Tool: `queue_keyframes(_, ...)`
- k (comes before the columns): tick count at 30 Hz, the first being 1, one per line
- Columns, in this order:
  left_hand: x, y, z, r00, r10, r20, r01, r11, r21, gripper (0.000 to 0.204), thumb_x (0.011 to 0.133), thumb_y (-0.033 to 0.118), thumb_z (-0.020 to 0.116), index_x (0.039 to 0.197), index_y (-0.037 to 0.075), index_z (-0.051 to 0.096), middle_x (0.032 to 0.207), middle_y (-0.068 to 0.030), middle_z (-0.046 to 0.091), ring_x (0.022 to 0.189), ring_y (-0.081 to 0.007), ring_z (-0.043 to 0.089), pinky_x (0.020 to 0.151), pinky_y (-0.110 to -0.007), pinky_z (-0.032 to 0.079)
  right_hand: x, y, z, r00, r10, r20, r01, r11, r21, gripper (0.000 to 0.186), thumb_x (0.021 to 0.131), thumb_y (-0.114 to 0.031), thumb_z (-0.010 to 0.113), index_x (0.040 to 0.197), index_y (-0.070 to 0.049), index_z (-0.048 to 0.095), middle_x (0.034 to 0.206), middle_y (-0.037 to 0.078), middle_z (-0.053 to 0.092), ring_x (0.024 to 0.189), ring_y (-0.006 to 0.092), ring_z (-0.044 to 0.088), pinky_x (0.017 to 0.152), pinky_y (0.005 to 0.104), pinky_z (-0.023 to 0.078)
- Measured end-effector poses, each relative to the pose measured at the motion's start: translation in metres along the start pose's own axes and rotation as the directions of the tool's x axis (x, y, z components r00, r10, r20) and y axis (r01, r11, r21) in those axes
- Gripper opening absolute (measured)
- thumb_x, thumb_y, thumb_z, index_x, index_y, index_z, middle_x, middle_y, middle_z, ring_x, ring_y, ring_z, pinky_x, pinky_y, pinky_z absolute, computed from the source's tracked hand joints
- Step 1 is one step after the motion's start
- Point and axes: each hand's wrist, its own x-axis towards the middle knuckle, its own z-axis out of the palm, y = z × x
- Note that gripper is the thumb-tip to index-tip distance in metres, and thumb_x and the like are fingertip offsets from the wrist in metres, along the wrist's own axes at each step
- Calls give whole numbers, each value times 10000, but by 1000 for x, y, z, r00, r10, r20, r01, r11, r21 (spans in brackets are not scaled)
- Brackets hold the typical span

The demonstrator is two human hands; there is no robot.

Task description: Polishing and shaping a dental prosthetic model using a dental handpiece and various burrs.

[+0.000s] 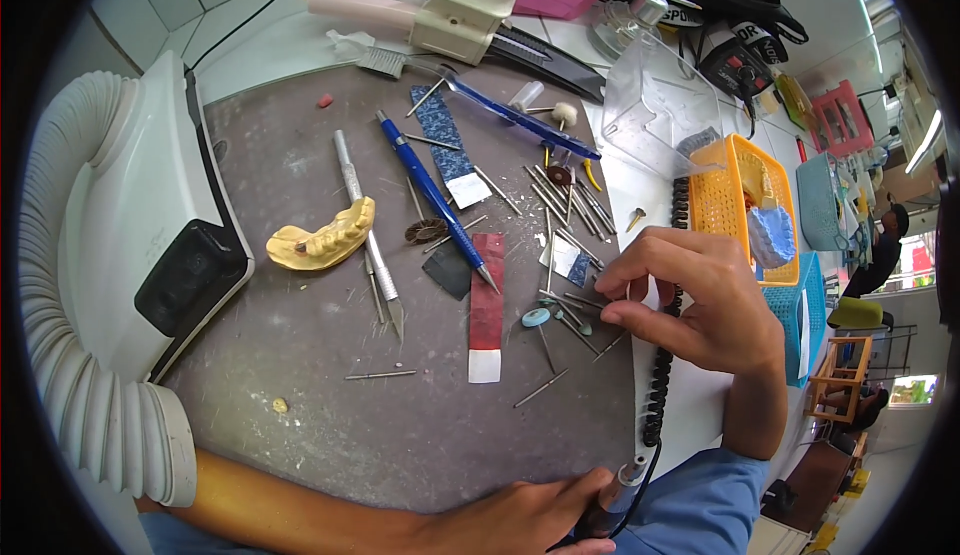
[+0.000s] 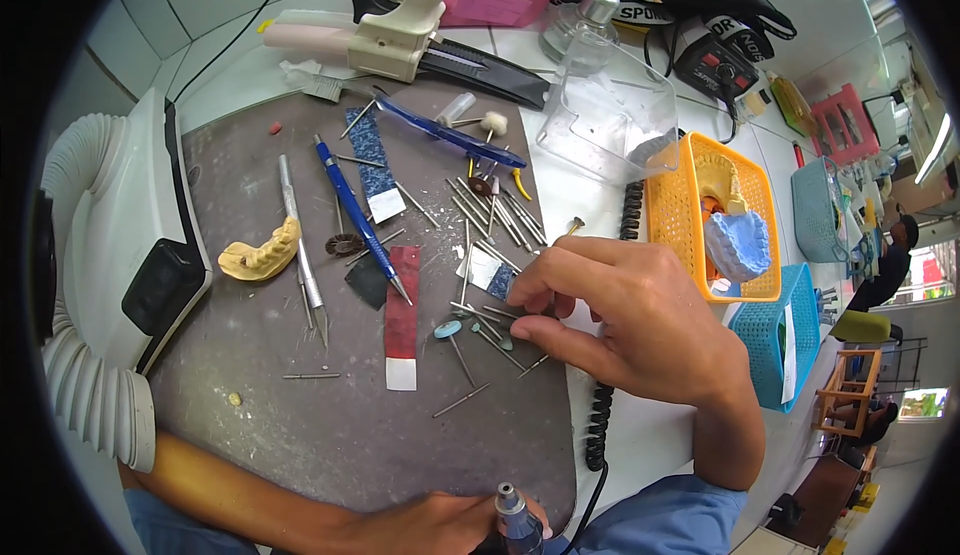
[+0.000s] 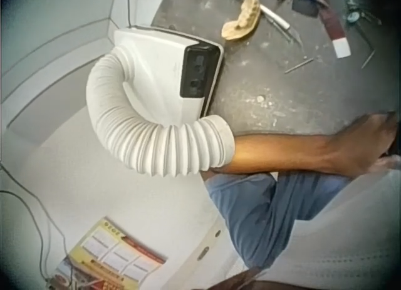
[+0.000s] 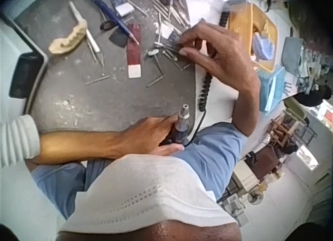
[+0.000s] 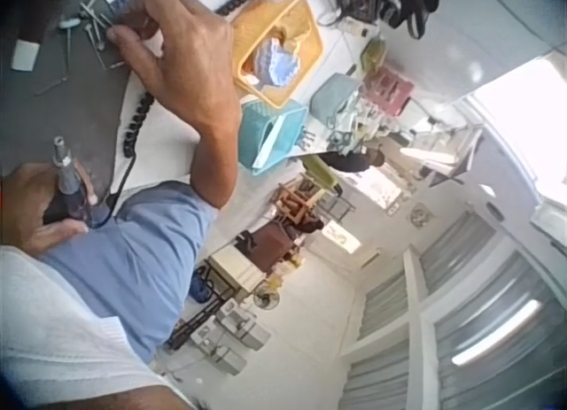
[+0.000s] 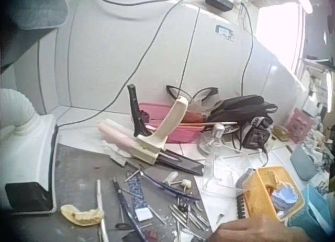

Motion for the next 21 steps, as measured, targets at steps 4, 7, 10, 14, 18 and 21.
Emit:
queue_keyframes(4, 2, -3, 0, 996, 87, -11, -87, 994, -58, 531, 888, 276, 719, 1210, -32, 430, 913, -309, 605, 821, -495, 627, 711, -489, 504, 12, -9, 2, 992, -17, -122, 2, 992, -126, 114, 857, -82, 727, 947, -45, 669, 828, 87, 662, 685, 248, 671, 606, 348, 525)
queue_keyframes(7, 1, -5, 1, 990, 137, -35, -138, 990, -24, 536, 888, 261, 716, 1218, -47, 426, 923, -317, 606, 833, -505, 620, 719, -487, 500, 32, -7, 5, 958, -164, -237, 87, 949, -305, 62, 881, -32, 649, 942, -28, 656, 817, 139, 657, 695, 334, 653, 619, 401, 504)
queue_keyframes(10, 0, -2, -2, 986, 161, -38, -162, 987, -4, 543, 889, 243, 712, 1228, -65, 420, 926, -319, 605, 847, -513, 614, 732, -483, 499, 54, -7, 10, 942, -218, -256, 137, 945, -297, 72, 876, -40, 639, 945, -21, 649, 810, 155, 657, 715, 357, 649, 642, 426, 501)
queue_keyframes(14, 1, 2, -5, 992, 123, -1, -123, 992, -8, 572, 889, 222, 702, 1256, -91, 396, 932, -336, 592, 871, -535, 597, 746, -494, 491, 76, -11, 19, 964, -198, -180, 147, 954, -261, 82, 846, -51, 657, 889, 3, 614, 814, 168, 662, 757, 379, 650, 678, 444, 499)
queue_keyframes(18, 7, -4, 4, 981, 188, -36, -186, 981, 46, 448, 918, 182, 684, 1220, -59, 457, 932, -258, 624, 843, -425, 642, 752, -429, 516, 82, -12, 24, 971, -187, -147, 130, 936, -328, 149, 820, -60, 671, 918, 2, 577, 789, 184, 653, 765, 399, 645, 692, 467, 494)
queue_keyframes(21, 6, -25, 14, 946, 302, -120, -306, 952, -17, 669, 951, 225, 654, 1343, -204, 323, 919, -348, 607, 819, -497, 621, 749, -486, 510, 89, -20, 32, 980, -141, -139, 77, 917, -391, 149, 816, -46, 649, 935, 2, 572, 761, 187, 645, 770, 406, 646, 694, 475, 496)
